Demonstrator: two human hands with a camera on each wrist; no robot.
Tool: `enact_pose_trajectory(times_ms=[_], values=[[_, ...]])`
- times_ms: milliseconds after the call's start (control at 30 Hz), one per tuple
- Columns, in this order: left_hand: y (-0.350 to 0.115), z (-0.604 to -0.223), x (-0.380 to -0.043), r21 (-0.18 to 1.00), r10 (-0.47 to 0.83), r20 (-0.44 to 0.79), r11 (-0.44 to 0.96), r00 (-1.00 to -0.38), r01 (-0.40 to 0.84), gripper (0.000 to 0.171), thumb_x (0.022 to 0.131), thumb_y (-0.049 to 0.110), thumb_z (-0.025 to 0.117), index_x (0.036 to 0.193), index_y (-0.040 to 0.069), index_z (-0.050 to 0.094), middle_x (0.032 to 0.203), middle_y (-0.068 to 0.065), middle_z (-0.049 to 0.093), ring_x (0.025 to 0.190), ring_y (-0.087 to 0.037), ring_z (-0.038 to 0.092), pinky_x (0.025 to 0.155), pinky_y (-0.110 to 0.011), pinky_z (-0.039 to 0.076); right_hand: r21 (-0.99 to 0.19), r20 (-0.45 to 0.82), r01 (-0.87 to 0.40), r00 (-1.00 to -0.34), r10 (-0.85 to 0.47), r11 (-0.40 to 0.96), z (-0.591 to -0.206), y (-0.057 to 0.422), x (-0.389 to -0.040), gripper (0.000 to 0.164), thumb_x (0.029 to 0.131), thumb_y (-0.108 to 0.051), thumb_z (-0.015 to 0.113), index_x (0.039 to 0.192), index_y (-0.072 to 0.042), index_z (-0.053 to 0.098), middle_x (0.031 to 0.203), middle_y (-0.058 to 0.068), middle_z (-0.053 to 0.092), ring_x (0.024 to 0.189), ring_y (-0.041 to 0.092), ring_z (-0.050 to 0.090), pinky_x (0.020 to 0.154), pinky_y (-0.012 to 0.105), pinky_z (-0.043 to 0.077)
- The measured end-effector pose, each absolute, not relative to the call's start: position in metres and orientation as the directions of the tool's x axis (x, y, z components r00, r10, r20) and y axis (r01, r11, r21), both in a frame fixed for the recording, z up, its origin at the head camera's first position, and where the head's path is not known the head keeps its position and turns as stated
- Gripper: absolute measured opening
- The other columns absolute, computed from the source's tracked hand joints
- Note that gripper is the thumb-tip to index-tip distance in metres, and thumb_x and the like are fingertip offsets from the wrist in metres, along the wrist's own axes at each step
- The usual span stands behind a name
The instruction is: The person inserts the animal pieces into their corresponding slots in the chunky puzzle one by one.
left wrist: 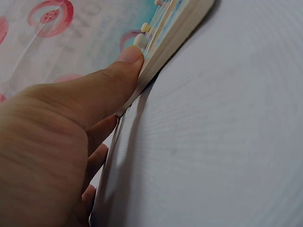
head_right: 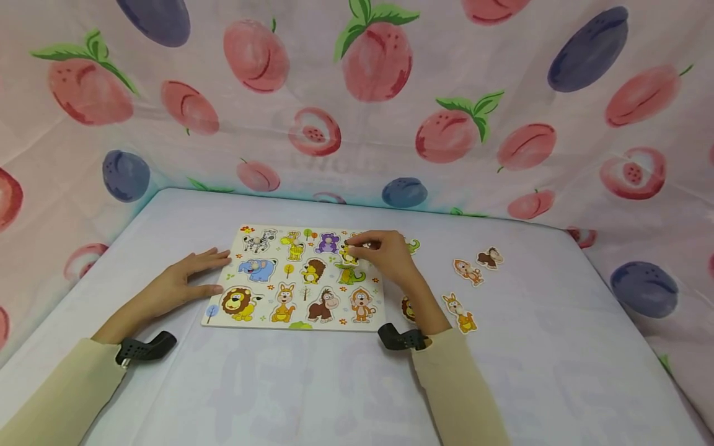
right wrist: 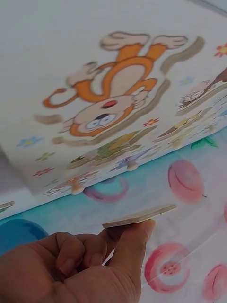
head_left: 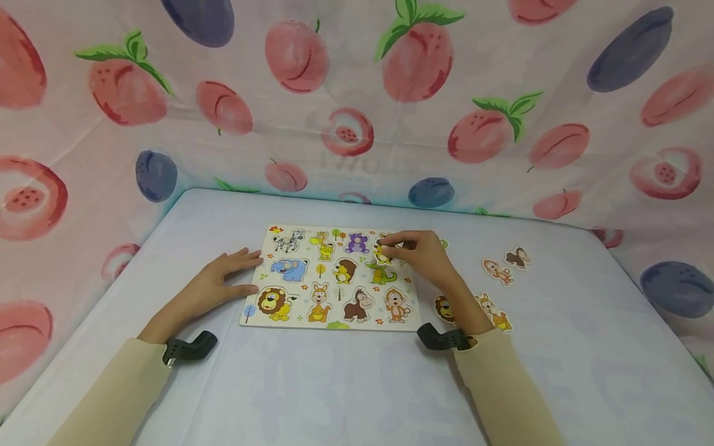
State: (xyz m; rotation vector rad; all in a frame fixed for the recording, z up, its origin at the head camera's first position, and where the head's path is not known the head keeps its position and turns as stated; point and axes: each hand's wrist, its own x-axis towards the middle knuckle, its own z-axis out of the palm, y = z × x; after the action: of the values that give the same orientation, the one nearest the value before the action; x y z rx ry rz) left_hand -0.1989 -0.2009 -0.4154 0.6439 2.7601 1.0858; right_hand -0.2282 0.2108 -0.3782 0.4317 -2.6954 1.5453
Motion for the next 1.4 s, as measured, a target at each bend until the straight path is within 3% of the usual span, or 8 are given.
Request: enact_pose_trajectory(times_ms=[433, 933, 1400], values=[[-0.202, -0.417, -0.201, 0.659, 0.435, 0.072, 0.655, -0.898, 0.37, 0.065, 0.085, 0.035, 0.072, 0.138, 0.003, 0.05, 0.149, -0.011, 0.039, 0.142, -0.034, 0.019, 0.116, -0.052, 0.004, -0.846, 0.131, -0.231, -0.964, -0.233, 0.48, -0.382, 0.188, -0.229, 0.014, 0.084, -0.03, 0.074, 0.097, -0.024, 0.076, 0.092, -0.006, 0.07, 0.072, 0.026, 0.056, 0.055, 0.026, 0.042], [-0.202, -0.416, -0.201, 0.659, 0.433, 0.067, 0.657, -0.899, 0.366, 0.066, 0.085, 0.035, 0.072, 0.138, 0.003, 0.05, 0.149, -0.01, 0.039, 0.142, -0.034, 0.019, 0.116, -0.051, 0.004, -0.852, 0.123, -0.231, -0.961, -0.249, 0.47, -0.39, 0.165, -0.229, 0.014, 0.085, -0.028, 0.074, 0.097, -0.023, 0.076, 0.094, -0.005, 0.069, 0.06, 0.02, 0.04, 0.05, 0.027, 0.032], [-0.201, -0.416, -0.2, 0.661, 0.424, 0.059, 0.661, -0.904, 0.354, 0.066, 0.085, 0.035, 0.072, 0.138, 0.003, 0.05, 0.149, -0.01, 0.039, 0.143, -0.033, 0.018, 0.116, -0.051, 0.003, -0.833, 0.129, -0.253, -0.954, -0.272, 0.492, -0.404, 0.148, -0.226, 0.013, 0.084, -0.025, 0.075, 0.096, -0.022, 0.077, 0.086, -0.005, 0.068, 0.06, 0.02, 0.048, 0.048, 0.025, 0.038]])
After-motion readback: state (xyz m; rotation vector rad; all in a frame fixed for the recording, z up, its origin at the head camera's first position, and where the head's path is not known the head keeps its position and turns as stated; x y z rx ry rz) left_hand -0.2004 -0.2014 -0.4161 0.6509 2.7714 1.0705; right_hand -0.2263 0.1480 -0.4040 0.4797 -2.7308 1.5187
